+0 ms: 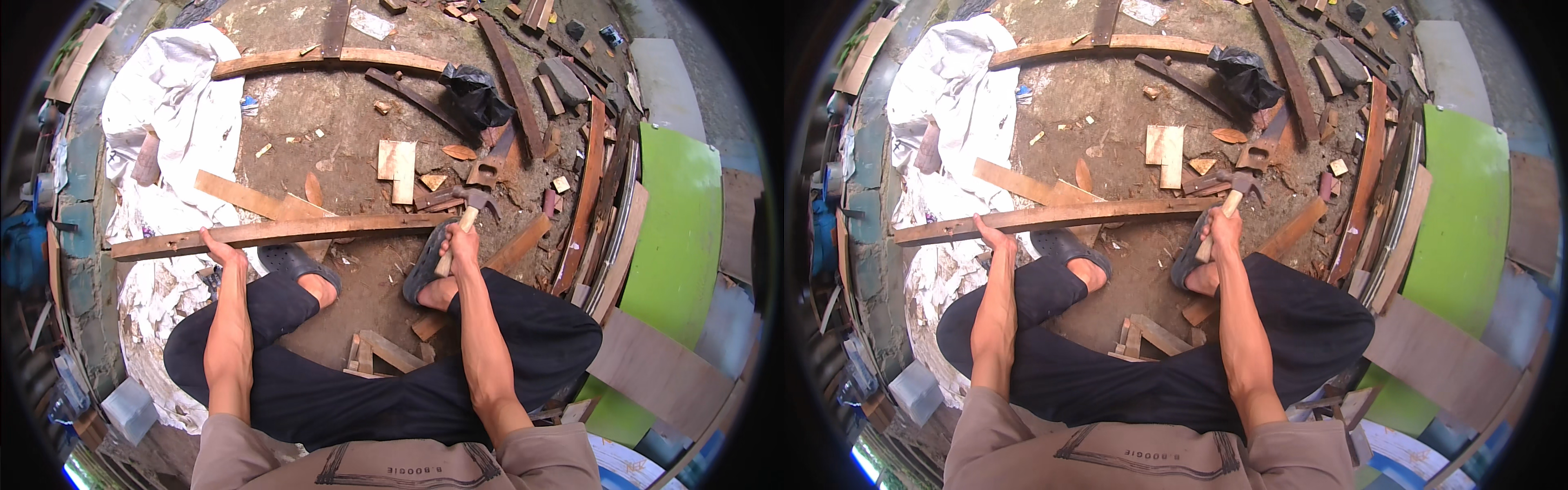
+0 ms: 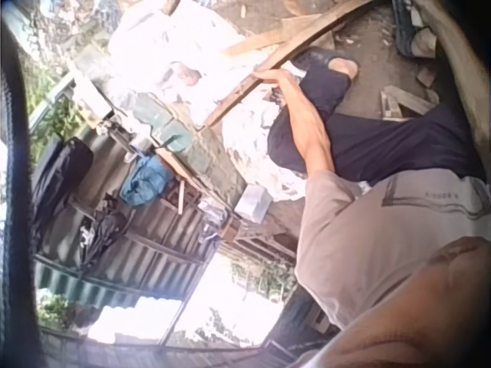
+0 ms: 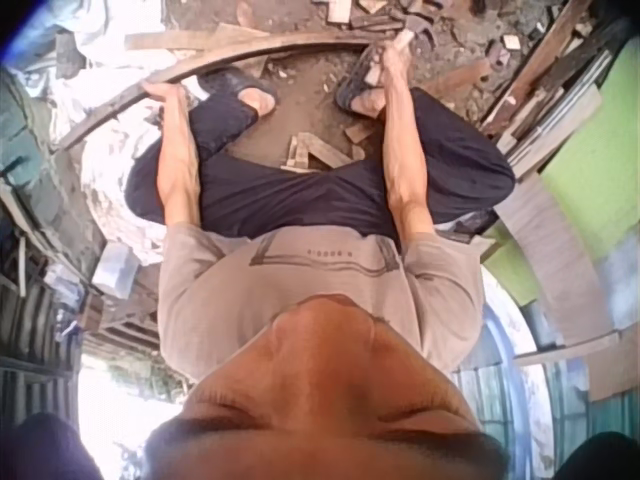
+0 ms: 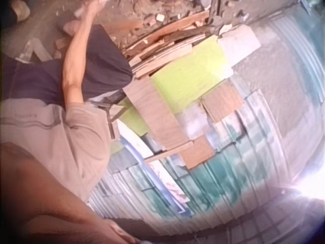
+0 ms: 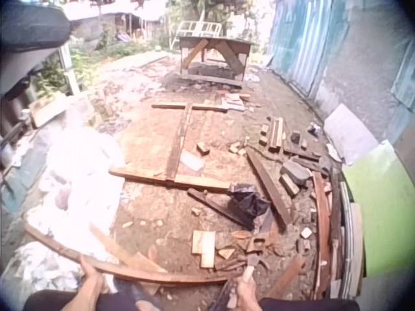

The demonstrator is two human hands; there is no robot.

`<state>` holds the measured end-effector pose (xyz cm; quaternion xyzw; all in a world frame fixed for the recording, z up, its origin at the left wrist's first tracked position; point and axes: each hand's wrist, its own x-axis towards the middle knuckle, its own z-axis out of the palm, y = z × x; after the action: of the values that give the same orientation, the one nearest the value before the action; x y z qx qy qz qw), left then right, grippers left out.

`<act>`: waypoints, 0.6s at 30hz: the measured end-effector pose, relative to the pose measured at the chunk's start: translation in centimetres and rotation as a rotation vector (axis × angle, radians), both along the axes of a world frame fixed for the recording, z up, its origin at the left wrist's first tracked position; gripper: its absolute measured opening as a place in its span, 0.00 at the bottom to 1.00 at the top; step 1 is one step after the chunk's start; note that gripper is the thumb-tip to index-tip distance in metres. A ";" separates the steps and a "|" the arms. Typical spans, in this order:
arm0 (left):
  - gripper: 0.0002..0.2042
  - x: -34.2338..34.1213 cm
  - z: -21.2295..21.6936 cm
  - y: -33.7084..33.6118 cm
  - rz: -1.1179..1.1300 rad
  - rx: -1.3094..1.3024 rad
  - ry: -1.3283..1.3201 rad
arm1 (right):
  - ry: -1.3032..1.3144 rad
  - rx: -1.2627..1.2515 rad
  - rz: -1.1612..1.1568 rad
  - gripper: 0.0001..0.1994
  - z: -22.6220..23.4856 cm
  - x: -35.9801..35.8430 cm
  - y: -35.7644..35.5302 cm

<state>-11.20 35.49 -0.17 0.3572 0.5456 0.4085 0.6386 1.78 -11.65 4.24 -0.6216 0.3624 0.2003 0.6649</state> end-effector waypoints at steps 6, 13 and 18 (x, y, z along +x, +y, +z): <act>0.39 0.5 -0.2 0.7 0.015 -0.055 -0.017 | 0.027 -0.141 0.268 0.06 -0.5 -4.1 3.4; 0.38 -0.4 -0.2 0.5 0.029 -0.034 -0.035 | -0.032 0.042 -0.049 0.06 1.9 -2.2 3.1; 0.37 1.3 0.9 -0.7 0.037 -0.061 0.005 | 0.168 0.058 0.234 0.07 -1.5 -5.5 3.2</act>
<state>-9.89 34.76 0.72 0.3286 0.5658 0.4026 0.6402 -3.73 -8.47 2.74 -0.6212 0.3360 0.3380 0.6221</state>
